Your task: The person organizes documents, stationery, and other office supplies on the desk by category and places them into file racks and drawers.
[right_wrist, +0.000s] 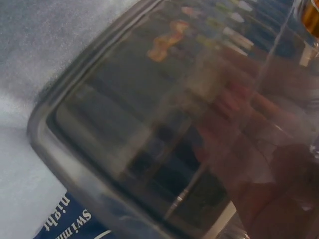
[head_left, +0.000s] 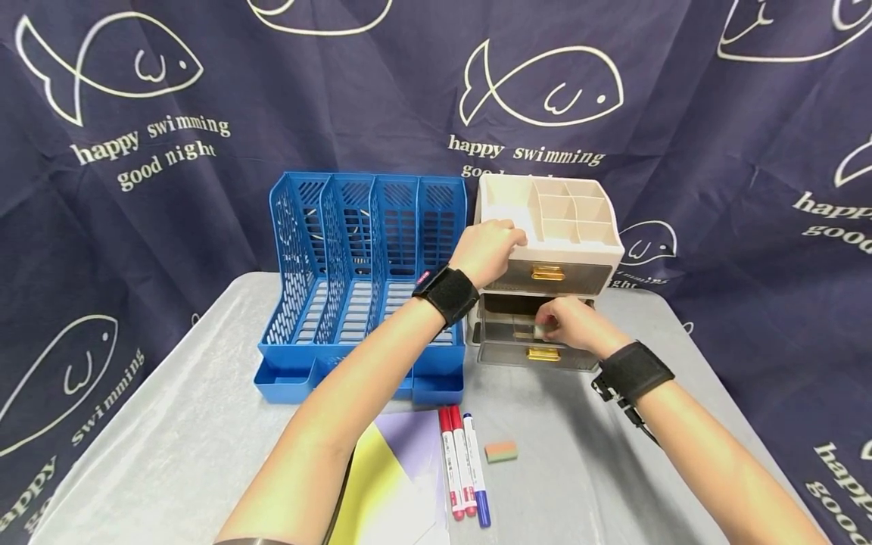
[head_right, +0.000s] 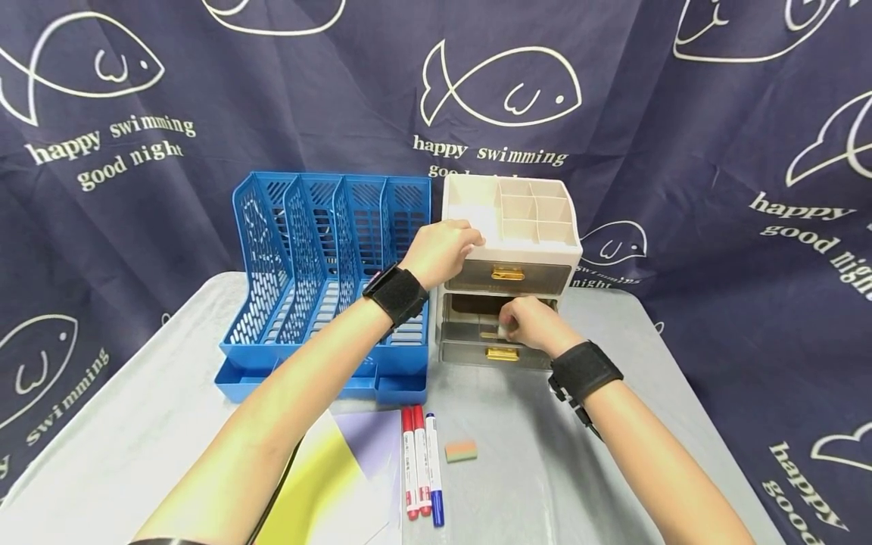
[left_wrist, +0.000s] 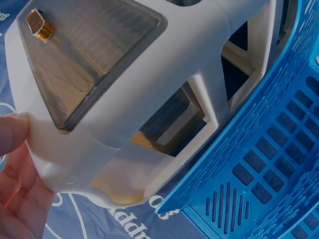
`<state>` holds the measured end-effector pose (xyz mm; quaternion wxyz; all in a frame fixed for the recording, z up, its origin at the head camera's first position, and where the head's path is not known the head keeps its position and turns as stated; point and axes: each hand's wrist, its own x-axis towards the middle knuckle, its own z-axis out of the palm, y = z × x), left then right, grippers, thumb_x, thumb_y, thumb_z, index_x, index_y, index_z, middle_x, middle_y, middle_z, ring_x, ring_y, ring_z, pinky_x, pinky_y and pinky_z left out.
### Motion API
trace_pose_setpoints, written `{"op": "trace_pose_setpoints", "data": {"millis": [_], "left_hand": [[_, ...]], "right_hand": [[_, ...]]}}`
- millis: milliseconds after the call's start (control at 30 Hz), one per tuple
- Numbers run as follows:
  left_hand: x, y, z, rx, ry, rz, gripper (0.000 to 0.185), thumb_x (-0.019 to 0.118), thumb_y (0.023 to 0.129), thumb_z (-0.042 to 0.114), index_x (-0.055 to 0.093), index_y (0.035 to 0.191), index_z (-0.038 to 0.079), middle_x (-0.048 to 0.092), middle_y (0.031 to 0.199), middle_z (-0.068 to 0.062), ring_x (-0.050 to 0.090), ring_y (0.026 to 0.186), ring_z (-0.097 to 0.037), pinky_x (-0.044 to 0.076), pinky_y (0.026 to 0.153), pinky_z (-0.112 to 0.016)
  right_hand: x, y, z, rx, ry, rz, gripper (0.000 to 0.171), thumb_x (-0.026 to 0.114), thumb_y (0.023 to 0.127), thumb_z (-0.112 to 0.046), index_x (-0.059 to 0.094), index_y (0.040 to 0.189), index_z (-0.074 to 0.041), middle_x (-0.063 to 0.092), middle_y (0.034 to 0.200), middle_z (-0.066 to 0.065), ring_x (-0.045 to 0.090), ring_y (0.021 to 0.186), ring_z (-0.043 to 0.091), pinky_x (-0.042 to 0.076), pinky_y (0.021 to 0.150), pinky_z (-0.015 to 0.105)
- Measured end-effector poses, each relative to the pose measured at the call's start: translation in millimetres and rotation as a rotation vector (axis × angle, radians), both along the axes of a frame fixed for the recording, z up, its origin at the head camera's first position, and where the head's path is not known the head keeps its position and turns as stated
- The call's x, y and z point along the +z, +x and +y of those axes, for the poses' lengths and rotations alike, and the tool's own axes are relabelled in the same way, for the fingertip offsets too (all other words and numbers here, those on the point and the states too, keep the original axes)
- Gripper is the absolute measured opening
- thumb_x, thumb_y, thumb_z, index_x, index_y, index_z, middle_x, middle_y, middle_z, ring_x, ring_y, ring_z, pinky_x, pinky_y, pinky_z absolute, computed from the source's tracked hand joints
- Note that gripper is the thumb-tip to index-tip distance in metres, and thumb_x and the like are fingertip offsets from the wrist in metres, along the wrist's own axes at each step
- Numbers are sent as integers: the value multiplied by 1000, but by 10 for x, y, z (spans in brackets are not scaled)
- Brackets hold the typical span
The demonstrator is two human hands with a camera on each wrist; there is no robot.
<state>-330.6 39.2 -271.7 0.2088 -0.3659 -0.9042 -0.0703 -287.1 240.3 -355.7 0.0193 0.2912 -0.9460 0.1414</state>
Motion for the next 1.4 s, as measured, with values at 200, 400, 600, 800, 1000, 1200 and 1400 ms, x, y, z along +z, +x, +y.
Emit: {"op": "trace_pose_setpoints", "data": {"millis": [200, 400, 600, 800, 1000, 1200, 1400], "left_hand": [[-16, -3, 5, 0, 11, -9, 27, 61, 89, 8, 69, 112, 21, 67, 105, 4, 63, 98, -16, 52, 78, -31], [-21, 0, 15, -2, 6, -7, 27, 60, 90, 8, 69, 112, 22, 67, 107, 4, 63, 99, -15, 52, 80, -31], [-16, 7, 12, -5, 10, -7, 27, 60, 90, 9, 69, 112, 21, 67, 106, 4, 63, 99, -15, 52, 80, -30], [-22, 1, 14, -8, 5, -3, 27, 60, 90, 9, 69, 112, 22, 67, 106, 4, 63, 98, -15, 52, 79, -30], [-42, -17, 13, -12, 15, -9, 27, 61, 89, 8, 69, 111, 21, 67, 104, 3, 64, 97, -15, 52, 79, -31], [-49, -28, 13, -18, 30, 8, 26, 61, 88, 7, 70, 110, 20, 67, 103, 3, 64, 96, -15, 52, 78, -30], [-34, -16, 7, -21, 38, 13, 26, 61, 88, 7, 70, 109, 19, 67, 103, 2, 64, 95, -16, 52, 78, -30]], "right_hand": [[0, 1, -6, -7, 24, -11, 12, 75, 70, 1, 66, 75, -4, 61, 69, 0, 54, 65, 12, 48, 63, 32], [-6, -11, -1, -24, 58, -22, 13, 74, 68, 3, 66, 75, -4, 61, 69, 0, 56, 66, 14, 49, 63, 33], [0, -14, -3, -16, 57, -29, 15, 73, 66, 5, 65, 75, -3, 62, 70, 1, 57, 66, 15, 50, 64, 34], [-7, -7, 31, -52, 58, -45, 14, 75, 68, 1, 67, 78, -4, 63, 72, 2, 58, 68, 16, 50, 67, 35], [43, 31, 58, -50, -26, -40, 18, 76, 67, -1, 66, 82, -1, 64, 74, 5, 58, 69, 17, 49, 68, 36], [177, 106, 43, -79, -81, -23, 22, 76, 68, 0, 66, 87, 2, 65, 77, 8, 61, 73, 21, 50, 69, 36], [259, 182, 9, -54, -67, 6, 20, 76, 70, -1, 67, 88, 1, 67, 80, 10, 61, 74, 22, 50, 70, 38]]}}
